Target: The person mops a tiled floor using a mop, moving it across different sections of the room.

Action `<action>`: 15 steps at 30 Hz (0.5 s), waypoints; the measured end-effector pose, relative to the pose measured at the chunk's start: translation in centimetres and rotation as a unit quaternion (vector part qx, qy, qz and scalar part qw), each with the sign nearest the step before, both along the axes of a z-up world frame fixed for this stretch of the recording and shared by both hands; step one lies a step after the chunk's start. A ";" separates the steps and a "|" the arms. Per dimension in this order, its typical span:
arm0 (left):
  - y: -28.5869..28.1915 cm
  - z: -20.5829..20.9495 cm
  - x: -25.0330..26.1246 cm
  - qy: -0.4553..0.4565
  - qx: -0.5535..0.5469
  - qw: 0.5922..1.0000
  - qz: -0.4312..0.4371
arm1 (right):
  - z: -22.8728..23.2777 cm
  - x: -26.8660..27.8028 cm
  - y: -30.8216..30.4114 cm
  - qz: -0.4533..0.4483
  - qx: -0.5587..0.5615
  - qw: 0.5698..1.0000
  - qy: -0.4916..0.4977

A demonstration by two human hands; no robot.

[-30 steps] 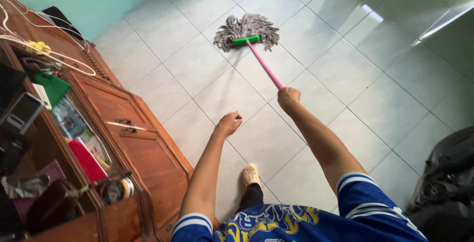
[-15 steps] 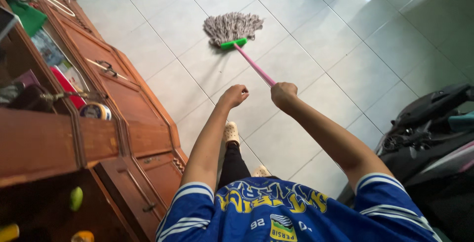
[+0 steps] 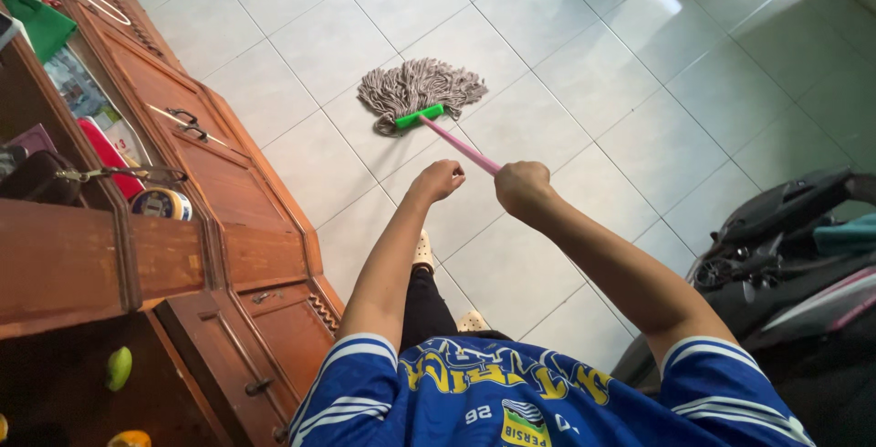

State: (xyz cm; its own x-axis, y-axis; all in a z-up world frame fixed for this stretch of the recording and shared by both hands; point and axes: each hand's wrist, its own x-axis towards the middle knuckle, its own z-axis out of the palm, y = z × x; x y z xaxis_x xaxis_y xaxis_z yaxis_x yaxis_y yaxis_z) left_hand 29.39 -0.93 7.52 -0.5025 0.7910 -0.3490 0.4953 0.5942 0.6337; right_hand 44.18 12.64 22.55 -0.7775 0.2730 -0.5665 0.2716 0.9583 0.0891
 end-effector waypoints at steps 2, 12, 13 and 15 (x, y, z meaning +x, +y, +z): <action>-0.1 -0.4 -1.8 0.003 0.003 1.000 0.000 | -0.8 -2.5 0.4 0.001 0.003 1.000 0.002; -0.7 -6.9 -17.0 0.005 0.006 1.000 0.030 | -10.9 -23.4 4.3 0.041 0.073 0.996 0.028; -1.2 -7.1 -18.7 0.001 0.004 0.999 0.035 | -12.3 -26.0 4.9 0.037 0.077 0.996 0.036; -1.9 -6.8 -22.4 0.004 0.001 0.999 0.040 | -15.2 -31.2 6.2 0.029 0.077 0.996 0.038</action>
